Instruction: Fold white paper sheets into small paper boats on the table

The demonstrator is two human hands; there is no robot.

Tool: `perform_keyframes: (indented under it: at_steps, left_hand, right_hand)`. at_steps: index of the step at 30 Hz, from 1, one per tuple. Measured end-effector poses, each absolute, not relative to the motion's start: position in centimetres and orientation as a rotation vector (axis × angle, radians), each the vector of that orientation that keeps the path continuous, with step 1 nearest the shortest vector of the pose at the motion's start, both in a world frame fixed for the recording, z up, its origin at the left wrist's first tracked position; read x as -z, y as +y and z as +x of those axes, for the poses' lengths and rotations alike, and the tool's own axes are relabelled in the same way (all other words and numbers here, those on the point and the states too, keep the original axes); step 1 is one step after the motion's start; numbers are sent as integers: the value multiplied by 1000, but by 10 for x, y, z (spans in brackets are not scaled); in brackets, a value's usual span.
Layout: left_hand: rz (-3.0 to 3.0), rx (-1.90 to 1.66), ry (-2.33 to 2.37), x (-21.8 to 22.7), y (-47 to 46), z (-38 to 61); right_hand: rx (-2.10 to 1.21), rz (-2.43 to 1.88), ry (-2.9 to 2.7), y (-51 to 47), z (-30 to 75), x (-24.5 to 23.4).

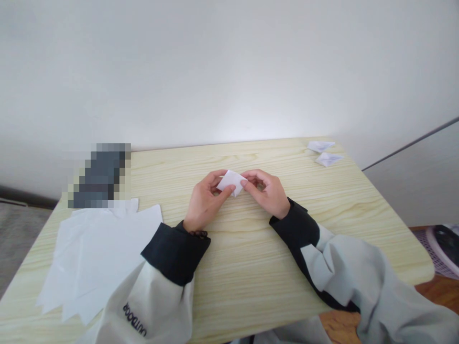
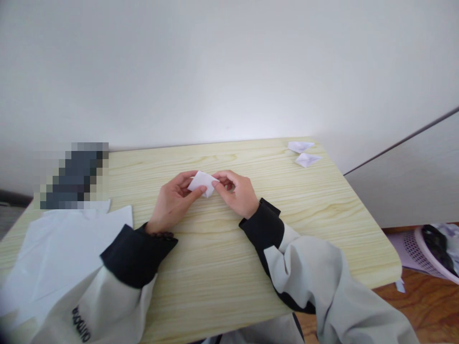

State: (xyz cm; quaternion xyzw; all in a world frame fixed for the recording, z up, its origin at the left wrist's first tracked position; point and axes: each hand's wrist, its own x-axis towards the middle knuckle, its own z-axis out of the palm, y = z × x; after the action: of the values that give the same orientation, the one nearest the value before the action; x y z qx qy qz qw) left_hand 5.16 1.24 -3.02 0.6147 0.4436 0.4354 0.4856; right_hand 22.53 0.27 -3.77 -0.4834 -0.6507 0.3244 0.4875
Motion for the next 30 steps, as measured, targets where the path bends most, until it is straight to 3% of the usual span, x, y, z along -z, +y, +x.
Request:
perform_keyframes:
  at_steps: [7, 30]
  left_hand:
    - [1401, -1048, 1028, 27, 10, 53]
    - [1633, -894, 1155, 23, 7, 51]
  right_hand:
    - [-936, -1113, -1423, 4, 227, 39]
    - [-775, -1123, -1543, 3, 227, 38]
